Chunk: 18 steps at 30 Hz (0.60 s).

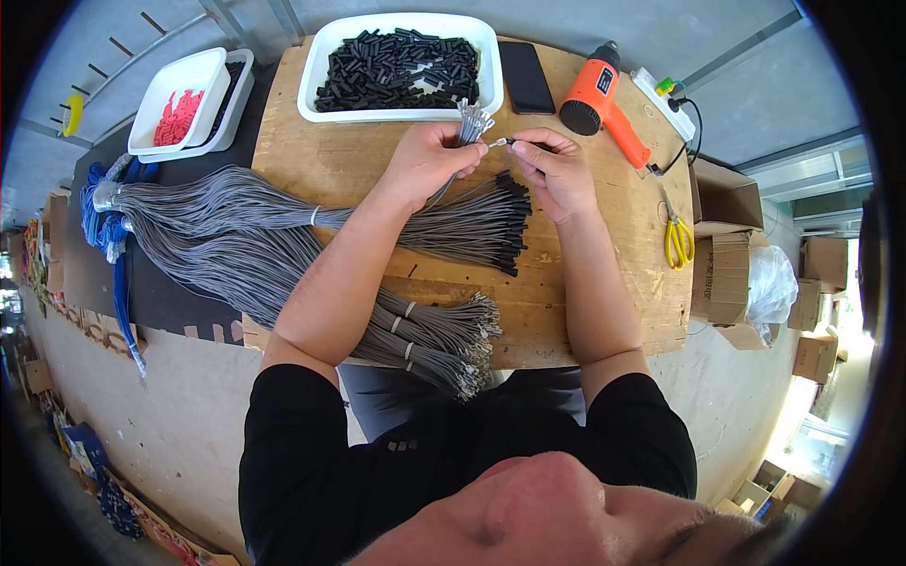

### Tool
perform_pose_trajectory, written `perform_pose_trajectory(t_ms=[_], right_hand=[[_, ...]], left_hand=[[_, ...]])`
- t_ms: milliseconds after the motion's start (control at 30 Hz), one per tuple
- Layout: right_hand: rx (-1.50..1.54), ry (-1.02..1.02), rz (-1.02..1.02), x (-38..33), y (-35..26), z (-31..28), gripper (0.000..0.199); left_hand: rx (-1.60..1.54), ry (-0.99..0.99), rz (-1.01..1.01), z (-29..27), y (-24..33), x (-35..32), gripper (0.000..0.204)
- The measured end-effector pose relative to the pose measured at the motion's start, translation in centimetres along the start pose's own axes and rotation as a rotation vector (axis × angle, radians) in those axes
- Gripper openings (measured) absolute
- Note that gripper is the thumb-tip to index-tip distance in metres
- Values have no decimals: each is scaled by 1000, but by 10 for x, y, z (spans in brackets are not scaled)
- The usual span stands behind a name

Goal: Manually inserting heat shrink tubing onto wire terminals for a wiring harness assembly.

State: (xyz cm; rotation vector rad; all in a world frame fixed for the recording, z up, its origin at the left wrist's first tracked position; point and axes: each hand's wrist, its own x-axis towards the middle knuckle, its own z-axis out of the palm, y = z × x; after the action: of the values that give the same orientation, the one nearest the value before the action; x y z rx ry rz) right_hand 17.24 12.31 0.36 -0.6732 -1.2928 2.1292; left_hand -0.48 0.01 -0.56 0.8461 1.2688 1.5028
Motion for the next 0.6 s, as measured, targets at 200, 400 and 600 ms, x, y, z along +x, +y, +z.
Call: perform_pose_trajectory(t_ms=[200,400,600], right_hand=[[-27,-21,-60,-1,2,-3,15],[-76,0,-93,-3,1,-1,16],[-105,45,-187,-3,4,7,16]], left_hand=[[10,7,3,2,2,-1,13],[24,0,6,2,3,-1,13],[67,2,2,-1,1,0,14]])
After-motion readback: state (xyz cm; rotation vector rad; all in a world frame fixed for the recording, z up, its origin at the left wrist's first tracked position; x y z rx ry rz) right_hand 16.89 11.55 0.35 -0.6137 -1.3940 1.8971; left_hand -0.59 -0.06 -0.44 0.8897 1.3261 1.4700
